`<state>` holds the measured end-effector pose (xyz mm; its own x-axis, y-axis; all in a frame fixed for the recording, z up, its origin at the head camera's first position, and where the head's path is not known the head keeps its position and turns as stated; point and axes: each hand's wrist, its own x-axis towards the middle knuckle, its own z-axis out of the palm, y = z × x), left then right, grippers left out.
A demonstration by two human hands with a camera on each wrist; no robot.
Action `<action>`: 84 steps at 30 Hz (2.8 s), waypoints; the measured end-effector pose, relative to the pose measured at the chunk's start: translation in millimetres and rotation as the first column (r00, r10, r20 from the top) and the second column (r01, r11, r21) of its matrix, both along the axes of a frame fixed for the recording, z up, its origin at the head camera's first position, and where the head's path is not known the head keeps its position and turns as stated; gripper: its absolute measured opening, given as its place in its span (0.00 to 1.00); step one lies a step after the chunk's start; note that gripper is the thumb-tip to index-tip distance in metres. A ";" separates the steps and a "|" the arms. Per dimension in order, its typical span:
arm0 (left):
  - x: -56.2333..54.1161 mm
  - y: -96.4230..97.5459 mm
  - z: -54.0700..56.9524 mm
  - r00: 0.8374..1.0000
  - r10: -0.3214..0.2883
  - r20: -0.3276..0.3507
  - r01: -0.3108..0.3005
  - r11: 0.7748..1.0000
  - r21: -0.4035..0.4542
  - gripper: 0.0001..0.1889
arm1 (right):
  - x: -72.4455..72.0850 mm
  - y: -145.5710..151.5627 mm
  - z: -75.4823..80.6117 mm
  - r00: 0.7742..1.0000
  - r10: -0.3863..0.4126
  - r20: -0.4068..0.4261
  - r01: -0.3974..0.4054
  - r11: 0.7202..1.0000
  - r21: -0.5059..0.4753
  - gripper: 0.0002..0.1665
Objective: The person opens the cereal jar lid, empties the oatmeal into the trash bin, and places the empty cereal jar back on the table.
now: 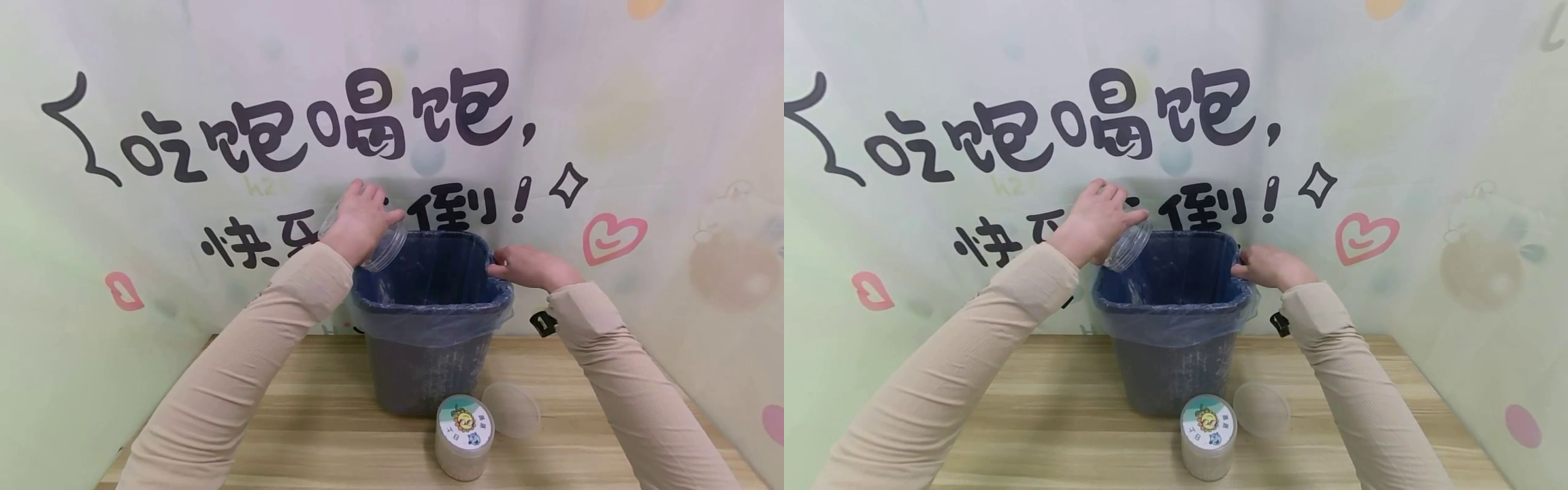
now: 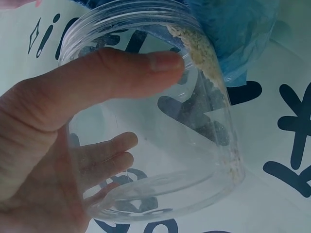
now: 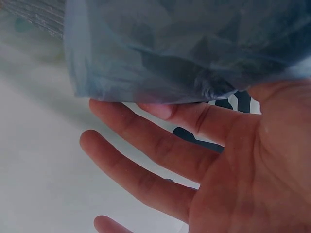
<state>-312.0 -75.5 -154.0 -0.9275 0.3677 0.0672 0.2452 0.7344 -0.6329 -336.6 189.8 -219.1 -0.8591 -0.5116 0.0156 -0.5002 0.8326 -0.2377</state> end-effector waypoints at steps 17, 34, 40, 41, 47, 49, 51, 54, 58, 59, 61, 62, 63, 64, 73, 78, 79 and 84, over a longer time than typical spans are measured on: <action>0.8 4.3 -0.8 1.000 -0.016 -0.020 0.015 0.999 -0.052 0.47 | -1.0 0.3 0.0 1.000 -0.009 0.002 0.009 1.000 -0.002 0.17; -4.0 14.0 -9.5 0.998 0.007 -0.058 -0.012 0.996 -0.090 0.24 | 0.4 -0.2 -0.3 1.000 -0.006 -0.012 0.006 1.000 0.005 0.17; -4.8 17.1 -10.2 0.998 0.026 -0.062 -0.033 0.993 -0.117 0.24 | 0.7 0.2 0.1 1.000 -0.002 -0.015 0.002 1.000 0.008 0.16; -4.9 17.3 -10.2 0.998 0.026 -0.061 -0.033 0.992 -0.118 0.24 | 0.7 0.4 0.1 1.000 -0.002 -0.016 0.002 1.000 0.009 0.16; -3.1 18.9 -11.6 0.998 0.017 -0.068 -0.026 0.991 -0.133 0.22 | 0.4 0.1 -0.4 1.000 -0.006 -0.017 0.006 1.000 0.004 0.15; -2.3 19.6 -12.5 0.997 0.012 -0.076 -0.023 0.989 -0.146 0.22 | 0.2 0.1 -0.8 1.000 -0.006 -0.019 0.006 1.000 0.004 0.15; -1.7 20.3 -13.4 0.996 0.011 -0.084 -0.023 0.988 -0.154 0.23 | 0.2 0.2 -0.9 1.000 -0.003 -0.019 0.003 1.000 0.003 0.15; -1.3 20.8 -14.5 0.995 0.009 -0.095 -0.025 0.986 -0.163 0.24 | 0.5 0.5 -0.7 1.000 0.000 -0.019 0.000 1.000 0.002 0.16; -1.2 21.6 -14.9 0.995 0.012 -0.099 -0.028 0.986 -0.165 0.24 | 0.6 0.5 -0.8 1.000 0.002 -0.021 -0.002 1.000 -0.005 0.15; -1.1 21.8 -15.0 0.995 0.013 -0.099 -0.029 0.986 -0.166 0.24 | 0.5 0.5 -0.9 1.000 0.002 -0.021 -0.002 1.000 -0.006 0.15; -0.9 22.0 -14.9 0.995 0.015 -0.097 -0.031 0.985 -0.169 0.24 | 0.4 0.4 -0.9 1.000 0.001 -0.021 -0.001 1.000 -0.006 0.15; -0.7 22.0 -14.9 0.995 0.014 -0.097 -0.030 0.985 -0.169 0.24 | 0.3 0.5 -0.9 1.000 0.000 -0.021 0.000 1.000 -0.006 0.15; -0.7 21.9 -14.9 0.995 0.012 -0.096 -0.028 0.986 -0.167 0.24 | 0.3 0.5 -0.9 1.000 -0.001 -0.021 0.001 1.000 -0.005 0.15; -0.9 22.3 -14.7 0.995 0.010 -0.095 -0.025 0.986 -0.164 0.24 | 0.4 0.8 -0.7 1.000 -0.004 -0.020 0.004 1.000 -0.004 0.15; -3.1 25.0 -27.1 0.995 -0.047 -0.085 0.035 0.991 -0.131 0.29 | 2.4 3.2 0.1 1.000 -0.018 -0.017 0.019 1.000 0.015 0.16; 0.1 32.7 -41.5 0.994 -0.076 -0.083 0.055 0.972 -0.229 0.27 | 1.2 0.4 -2.3 0.999 -0.020 -0.036 0.021 1.000 0.011 0.15; 1.0 32.6 -42.2 0.993 -0.073 -0.096 0.049 0.970 -0.237 0.27 | 1.1 -0.2 -2.3 0.999 -0.018 -0.045 0.018 1.000 0.008 0.15; 4.3 23.1 -37.0 0.983 -0.093 -0.160 0.061 0.979 -0.193 0.28 | 1.1 -0.3 -1.8 0.998 -0.013 -0.067 0.013 1.000 -0.003 0.14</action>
